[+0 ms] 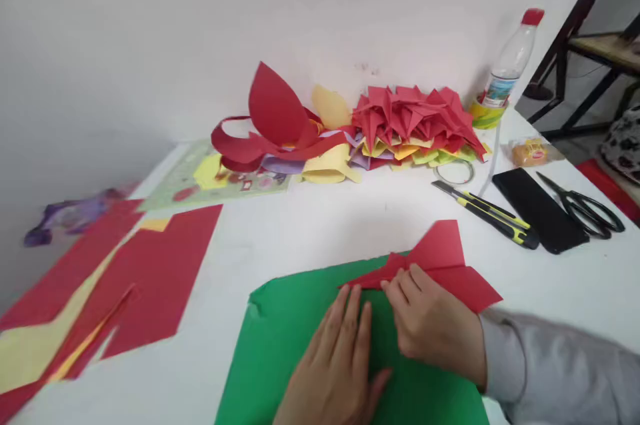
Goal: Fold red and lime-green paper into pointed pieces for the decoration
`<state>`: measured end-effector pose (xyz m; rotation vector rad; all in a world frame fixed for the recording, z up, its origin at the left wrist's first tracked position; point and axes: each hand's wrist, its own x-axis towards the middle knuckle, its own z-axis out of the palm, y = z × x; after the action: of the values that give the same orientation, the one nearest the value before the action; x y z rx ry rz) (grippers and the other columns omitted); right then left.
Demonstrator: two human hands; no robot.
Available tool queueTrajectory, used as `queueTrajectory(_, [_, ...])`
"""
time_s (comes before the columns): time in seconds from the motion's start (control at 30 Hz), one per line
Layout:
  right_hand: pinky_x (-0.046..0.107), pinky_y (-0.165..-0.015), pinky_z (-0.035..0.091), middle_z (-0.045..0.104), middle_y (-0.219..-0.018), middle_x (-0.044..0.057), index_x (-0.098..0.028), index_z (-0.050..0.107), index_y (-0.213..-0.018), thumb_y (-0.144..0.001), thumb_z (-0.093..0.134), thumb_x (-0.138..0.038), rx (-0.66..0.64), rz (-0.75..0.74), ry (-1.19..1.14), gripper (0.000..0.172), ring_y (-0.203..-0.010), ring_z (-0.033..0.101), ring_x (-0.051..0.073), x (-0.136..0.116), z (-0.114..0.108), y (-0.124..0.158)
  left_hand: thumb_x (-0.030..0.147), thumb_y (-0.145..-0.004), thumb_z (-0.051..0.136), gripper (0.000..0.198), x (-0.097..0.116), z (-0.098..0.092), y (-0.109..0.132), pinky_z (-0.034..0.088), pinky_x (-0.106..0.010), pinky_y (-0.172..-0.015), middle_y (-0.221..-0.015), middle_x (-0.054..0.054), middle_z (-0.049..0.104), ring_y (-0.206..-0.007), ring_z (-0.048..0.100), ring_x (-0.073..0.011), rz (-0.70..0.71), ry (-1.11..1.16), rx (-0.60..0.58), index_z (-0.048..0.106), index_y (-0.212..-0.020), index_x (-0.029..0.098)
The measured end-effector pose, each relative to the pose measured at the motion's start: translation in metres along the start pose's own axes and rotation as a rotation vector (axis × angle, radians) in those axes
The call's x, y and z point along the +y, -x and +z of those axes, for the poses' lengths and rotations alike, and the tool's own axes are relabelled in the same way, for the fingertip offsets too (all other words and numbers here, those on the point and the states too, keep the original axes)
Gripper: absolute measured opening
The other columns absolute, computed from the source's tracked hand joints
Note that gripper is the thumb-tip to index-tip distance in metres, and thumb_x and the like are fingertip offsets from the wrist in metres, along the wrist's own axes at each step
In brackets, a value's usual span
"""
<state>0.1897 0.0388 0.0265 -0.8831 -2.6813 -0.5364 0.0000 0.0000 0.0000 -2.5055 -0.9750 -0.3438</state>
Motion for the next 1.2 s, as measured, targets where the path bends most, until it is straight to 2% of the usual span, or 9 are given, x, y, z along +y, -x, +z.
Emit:
queueTrajectory(0.1, [0.045, -0.079, 0.047, 0.072, -0.097, 0.018, -0.002, 0.071, -0.102, -0.082, 0.051, -0.014, 0.000, 0.017, 0.007, 0.030, -0.084, 0.065, 0.029, -0.001, -0.003, 0.001, 0.063, -0.084, 0.041, 0.077, 0.012, 0.006, -0.010, 0.036, -0.049, -0.098, -0.125, -0.034, 0.054, -0.130, 0.037, -0.0468, -0.033, 0.029, 0.018, 0.051, -0.121, -0.004])
queueTrajectory(0.2, [0.045, -0.080, 0.045, 0.071, -0.095, 0.018, -0.001, 0.070, -0.103, -0.083, 0.049, -0.015, -0.020, 0.023, 0.022, 0.031, -0.086, 0.065, 0.029, -0.002, -0.004, 0.002, 0.069, -0.081, 0.039, 0.084, 0.015, 0.010, -0.012, 0.035, -0.051, -0.098, -0.124, -0.033, 0.055, -0.131, 0.036, -0.0478, -0.076, 0.027, 0.027, 0.050, -0.123, -0.002])
queueTrajectory(0.33, [0.046, -0.083, 0.043, 0.070, -0.098, 0.020, -0.001, 0.067, -0.108, -0.085, 0.048, -0.015, -0.055, 0.011, 0.033, 0.033, -0.088, 0.063, 0.029, -0.003, -0.004, 0.003, 0.074, -0.078, 0.039, 0.087, 0.009, 0.011, -0.005, 0.037, -0.050, -0.096, -0.123, -0.031, 0.058, -0.121, 0.048, -0.0475, -0.041, -0.017, -0.029, 0.054, -0.122, 0.000])
queueTrajectory(0.43, [0.047, -0.084, 0.042, 0.069, -0.100, 0.021, 0.000, 0.063, -0.112, -0.087, 0.048, -0.018, -0.080, 0.021, 0.032, 0.034, -0.091, 0.062, 0.028, -0.005, -0.003, 0.005, 0.066, -0.081, 0.044, 0.076, 0.005, 0.012, 0.000, 0.036, -0.052, -0.096, -0.123, -0.029, 0.059, -0.113, 0.055, -0.0468, -0.019, -0.047, -0.074, 0.055, -0.122, 0.003])
queueTrajectory(0.53, [0.046, -0.087, 0.040, 0.069, -0.100, 0.020, 0.001, 0.063, -0.111, -0.086, 0.045, -0.016, -0.073, 0.033, 0.044, 0.035, -0.091, 0.062, 0.027, -0.006, -0.001, 0.005, 0.044, -0.084, 0.048, 0.056, 0.006, 0.016, 0.002, 0.034, -0.053, -0.098, -0.124, -0.024, 0.061, -0.111, 0.057, -0.0442, -0.021, -0.072, -0.083, 0.054, -0.125, 0.007])
queueTrajectory(0.67, [0.046, -0.090, 0.037, 0.070, -0.097, 0.019, 0.001, 0.062, -0.110, -0.080, 0.038, -0.007, -0.038, 0.034, 0.064, 0.039, -0.089, 0.064, 0.028, -0.006, 0.001, 0.004, 0.028, -0.084, 0.045, 0.043, 0.011, 0.018, 0.001, 0.035, -0.053, -0.096, -0.122, -0.017, 0.064, -0.112, 0.057, -0.0406, -0.179, -0.027, -0.041, 0.056, -0.123, 0.014])
queueTrajectory(0.9, [0.046, -0.089, 0.038, 0.070, -0.095, 0.019, 0.001, 0.060, -0.109, -0.076, 0.033, -0.002, -0.029, 0.036, 0.075, 0.042, -0.087, 0.064, 0.028, -0.004, 0.000, 0.002, 0.026, -0.086, 0.042, 0.044, 0.013, 0.013, -0.001, 0.037, -0.049, -0.090, -0.126, -0.012, 0.063, -0.114, 0.053, -0.0383, -0.220, -0.023, -0.061, 0.057, -0.126, 0.019])
queueTrajectory(1.07, [0.046, -0.088, 0.038, 0.070, -0.097, 0.019, 0.001, 0.061, -0.109, -0.077, 0.035, -0.003, -0.038, 0.027, 0.085, 0.041, -0.088, 0.064, 0.028, -0.003, -0.002, 0.003, 0.024, -0.084, 0.041, 0.046, 0.018, 0.011, -0.003, 0.029, -0.055, -0.100, -0.129, -0.011, 0.061, -0.123, 0.045, -0.0405, -0.311, 0.043, -0.076, 0.057, -0.127, 0.020])
queueTrajectory(1.2, [0.046, -0.088, 0.038, 0.069, -0.098, 0.020, 0.002, 0.061, -0.110, -0.077, 0.037, -0.005, -0.053, 0.031, 0.075, 0.041, -0.089, 0.064, 0.029, -0.004, 0.000, 0.005, 0.030, -0.084, 0.044, 0.049, 0.013, 0.011, -0.001, 0.022, -0.059, -0.103, -0.130, -0.013, 0.060, -0.120, 0.046, -0.0421, -0.208, 0.002, -0.093, 0.055, -0.130, 0.019])
